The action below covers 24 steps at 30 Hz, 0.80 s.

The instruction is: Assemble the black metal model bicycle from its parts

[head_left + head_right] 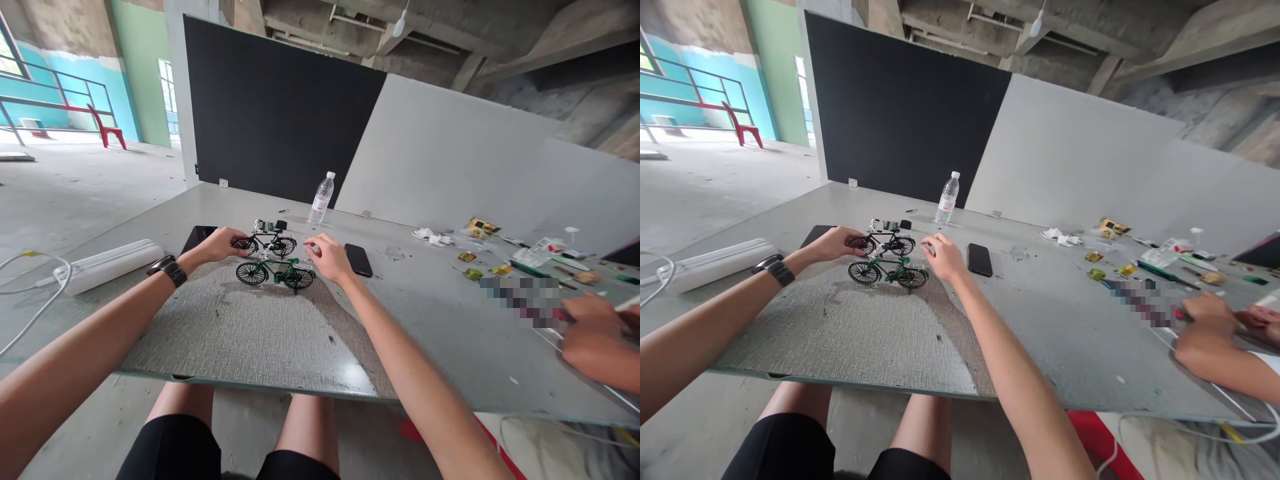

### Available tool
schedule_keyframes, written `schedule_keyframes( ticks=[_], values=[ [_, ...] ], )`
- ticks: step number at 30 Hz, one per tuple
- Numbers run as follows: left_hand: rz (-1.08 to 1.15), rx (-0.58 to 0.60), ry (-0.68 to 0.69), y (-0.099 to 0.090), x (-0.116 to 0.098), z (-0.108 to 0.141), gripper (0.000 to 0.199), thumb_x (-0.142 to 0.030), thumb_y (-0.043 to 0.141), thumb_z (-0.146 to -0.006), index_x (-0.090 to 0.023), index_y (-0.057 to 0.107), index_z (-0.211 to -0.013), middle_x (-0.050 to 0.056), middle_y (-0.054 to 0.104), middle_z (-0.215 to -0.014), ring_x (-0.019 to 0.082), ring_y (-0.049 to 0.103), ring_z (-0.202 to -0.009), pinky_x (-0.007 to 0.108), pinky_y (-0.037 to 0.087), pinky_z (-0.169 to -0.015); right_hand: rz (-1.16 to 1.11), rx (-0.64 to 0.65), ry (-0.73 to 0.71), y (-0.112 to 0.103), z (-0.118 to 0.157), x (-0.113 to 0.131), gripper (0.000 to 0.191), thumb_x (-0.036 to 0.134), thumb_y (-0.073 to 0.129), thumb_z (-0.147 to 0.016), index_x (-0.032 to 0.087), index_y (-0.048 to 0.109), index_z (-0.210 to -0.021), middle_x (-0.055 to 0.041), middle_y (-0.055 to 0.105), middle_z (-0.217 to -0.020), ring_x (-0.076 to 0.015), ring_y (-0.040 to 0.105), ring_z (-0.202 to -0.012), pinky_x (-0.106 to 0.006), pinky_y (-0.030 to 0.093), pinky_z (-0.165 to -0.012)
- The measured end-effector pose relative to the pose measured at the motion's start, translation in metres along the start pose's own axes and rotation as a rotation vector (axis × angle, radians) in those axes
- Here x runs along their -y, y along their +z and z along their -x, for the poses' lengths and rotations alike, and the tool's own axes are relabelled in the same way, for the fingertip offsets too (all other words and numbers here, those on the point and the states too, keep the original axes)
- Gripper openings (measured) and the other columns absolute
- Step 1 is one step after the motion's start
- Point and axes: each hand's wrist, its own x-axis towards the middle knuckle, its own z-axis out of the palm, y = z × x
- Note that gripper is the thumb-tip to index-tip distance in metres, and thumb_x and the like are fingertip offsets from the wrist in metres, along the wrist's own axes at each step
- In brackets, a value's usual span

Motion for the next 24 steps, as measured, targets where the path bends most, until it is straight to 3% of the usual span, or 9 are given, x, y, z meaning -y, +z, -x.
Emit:
schedule_keyframes(
  ticks=[9,17,24],
  values=[
    [0.052,-0.061,-0.073,0.002,-0.003,0.008,0.032,-0.036,0.079,-0.069,-0.013,0.078,-0.091,0.004,0.075,-0.078,0.020,0.065,-0.076,0.027,0.042,-0.067,-0.099,-0.056,-0.096,-0.002,-0.017,0.011,0.016,0.025,0.060,-0.094,0.022,0.067,-0.108,-0.0039,0.063,-0.098,-0.0140,0.060,-0.073,-0.031,0.049,-0.078],
    [0.092,-0.111,-0.089,0.006,-0.003,0.010,0.026,-0.033,0.078,-0.071,-0.016,0.080,-0.090,0.005,0.077,-0.078,0.022,0.068,-0.078,0.027,0.042,-0.064,-0.055,0.056,-0.039,0.007,-0.037,0.017,0.027,0.025,0.063,-0.092,0.023,0.062,-0.119,-0.0100,0.062,-0.124,-0.0247,0.062,-0.108,-0.042,0.050,-0.094],
    [0.068,-0.108,-0.055,0.010,-0.003,0.010,0.025,-0.036,0.076,-0.072,-0.015,0.079,-0.087,0.005,0.076,-0.077,0.021,0.068,-0.077,0.026,0.042,-0.065,-0.084,0.065,-0.036,0.018,-0.041,0.009,0.028,0.023,0.060,-0.094,0.022,0.060,-0.122,-0.0106,0.064,-0.126,-0.0247,0.061,-0.115,-0.043,0.048,-0.100]
  ],
)
